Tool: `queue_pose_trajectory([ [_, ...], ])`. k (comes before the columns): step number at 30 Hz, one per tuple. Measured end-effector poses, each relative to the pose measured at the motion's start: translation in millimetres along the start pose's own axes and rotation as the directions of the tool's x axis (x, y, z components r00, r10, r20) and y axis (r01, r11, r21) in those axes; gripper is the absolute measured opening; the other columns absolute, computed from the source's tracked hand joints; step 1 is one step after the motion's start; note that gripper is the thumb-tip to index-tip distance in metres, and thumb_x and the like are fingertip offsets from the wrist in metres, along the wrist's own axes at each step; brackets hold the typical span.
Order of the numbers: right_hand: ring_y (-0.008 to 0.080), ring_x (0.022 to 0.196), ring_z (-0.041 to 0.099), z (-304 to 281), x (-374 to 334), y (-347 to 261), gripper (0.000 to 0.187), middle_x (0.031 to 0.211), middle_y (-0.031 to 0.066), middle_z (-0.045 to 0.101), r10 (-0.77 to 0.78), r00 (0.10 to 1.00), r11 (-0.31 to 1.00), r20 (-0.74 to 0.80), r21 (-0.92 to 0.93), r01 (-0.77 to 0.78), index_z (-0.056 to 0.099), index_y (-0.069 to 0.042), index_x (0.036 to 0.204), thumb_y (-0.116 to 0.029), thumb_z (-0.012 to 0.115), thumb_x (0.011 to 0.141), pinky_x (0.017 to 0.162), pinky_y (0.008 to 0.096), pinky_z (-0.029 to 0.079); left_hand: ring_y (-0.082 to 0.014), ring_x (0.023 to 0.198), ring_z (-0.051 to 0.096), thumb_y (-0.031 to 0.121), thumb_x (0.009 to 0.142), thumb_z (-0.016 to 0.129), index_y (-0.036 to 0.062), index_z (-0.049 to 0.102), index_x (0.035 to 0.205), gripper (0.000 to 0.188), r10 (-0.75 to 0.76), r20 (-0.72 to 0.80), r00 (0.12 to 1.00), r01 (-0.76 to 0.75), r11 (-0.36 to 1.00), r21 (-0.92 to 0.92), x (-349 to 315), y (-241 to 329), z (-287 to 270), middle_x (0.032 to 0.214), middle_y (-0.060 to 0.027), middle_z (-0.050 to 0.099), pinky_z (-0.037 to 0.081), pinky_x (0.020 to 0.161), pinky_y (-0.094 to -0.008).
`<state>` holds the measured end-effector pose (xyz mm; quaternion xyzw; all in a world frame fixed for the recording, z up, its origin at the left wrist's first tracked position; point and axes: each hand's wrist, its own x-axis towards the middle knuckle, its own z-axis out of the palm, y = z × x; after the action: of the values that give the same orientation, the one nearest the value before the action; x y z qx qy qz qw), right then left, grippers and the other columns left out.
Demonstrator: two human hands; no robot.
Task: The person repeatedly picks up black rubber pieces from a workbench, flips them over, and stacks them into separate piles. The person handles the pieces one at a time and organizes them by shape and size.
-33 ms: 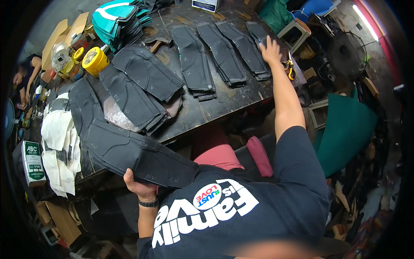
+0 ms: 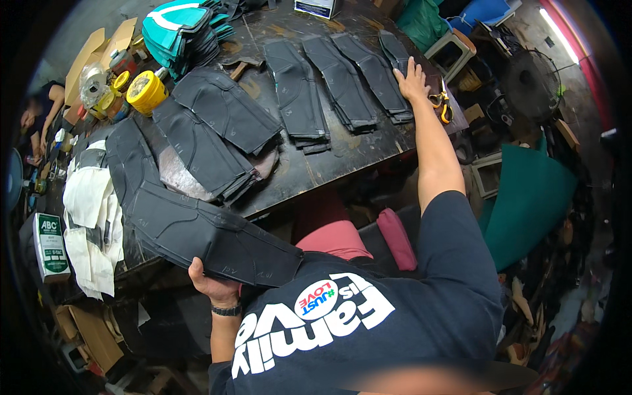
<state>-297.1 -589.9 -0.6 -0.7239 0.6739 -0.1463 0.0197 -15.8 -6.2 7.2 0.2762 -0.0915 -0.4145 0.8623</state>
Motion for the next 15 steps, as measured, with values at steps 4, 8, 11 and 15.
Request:
queue_pose_trajectory([
  [4, 0.0395, 0.154, 0.013, 11.4, 26.1, 20.1, 0.082, 0.169, 0.013, 0.011, -0.016, 0.994, 0.987, 0.112, 0.161, -0.002, 0.01, -0.03, 0.162, -0.07, 0.038, 0.096, 0.116, 0.0697, 0.013, -0.0344, 0.123, 0.059, 0.044, 0.092, 0.056, 0.0009, 0.051, 0.14, 0.065, -0.011, 0.016, 1.0, 0.011, 1.0, 0.015, -2.7, 2.4, 3.4, 0.135, -0.0165, 0.061, 0.044, 0.108, -0.049],
  [8, 0.0401, 0.139, 0.04, -14.8, -3.3, -14.1, 0.069, 0.149, 0.0206, 0.045, -0.16, 0.963, 0.987, -0.215, -0.003, 0.163, 0.05, -0.014, 0.144, -0.061, 0.054, 0.095, 0.111, 0.0588, 0.036, -0.0362, 0.122, 0.059, 0.04, 0.09, 0.054, -0.0004, 0.05, 0.14, 0.065, -0.025, -0.031, 0.999, 0.025, 1.0, 0.008, -0.6, 1.4, 2.1, 0.135, -0.0183, 0.061, 0.044, 0.109, -0.0495],
  [11, 0.0245, 0.107, 0.064, -34.2, -108.5, -77.0, 0.049, 0.115, 0.0153, 0.067, -0.327, 0.903, 0.597, -0.281, 0.679, 0.427, 0.056, -0.004, 0.138, -0.031, 0.066, 0.099, 0.097, 0.0364, 0.05, -0.0359, 0.117, 0.063, 0.036, 0.087, 0.059, -0.0002, 0.052, 0.137, 0.062, -0.036, -0.064, 0.997, 0.043, 0.992, 0.115, -1.9, 2.4, 2.8, 0.131, -0.0185, 0.063, 0.05, 0.103, -0.0492],
  [15, 0.0177, 0.099, 0.066, -64.6, -301.6, -151.6, 0.051, 0.116, 0.0108, 0.066, -0.713, 0.701, 0.155, 0.012, 0.978, 0.14, 0.052, -0.003, 0.142, -0.016, 0.069, 0.096, 0.092, 0.0334, 0.052, -0.0358, 0.118, 0.063, 0.033, 0.087, 0.06, -0.0009, 0.05, 0.139, 0.062, -0.09, -0.053, 0.994, 0.093, 0.994, 0.049, -0.7, 5.1, 10.8, 0.131, -0.0209, 0.062, 0.051, 0.103, -0.05],
])
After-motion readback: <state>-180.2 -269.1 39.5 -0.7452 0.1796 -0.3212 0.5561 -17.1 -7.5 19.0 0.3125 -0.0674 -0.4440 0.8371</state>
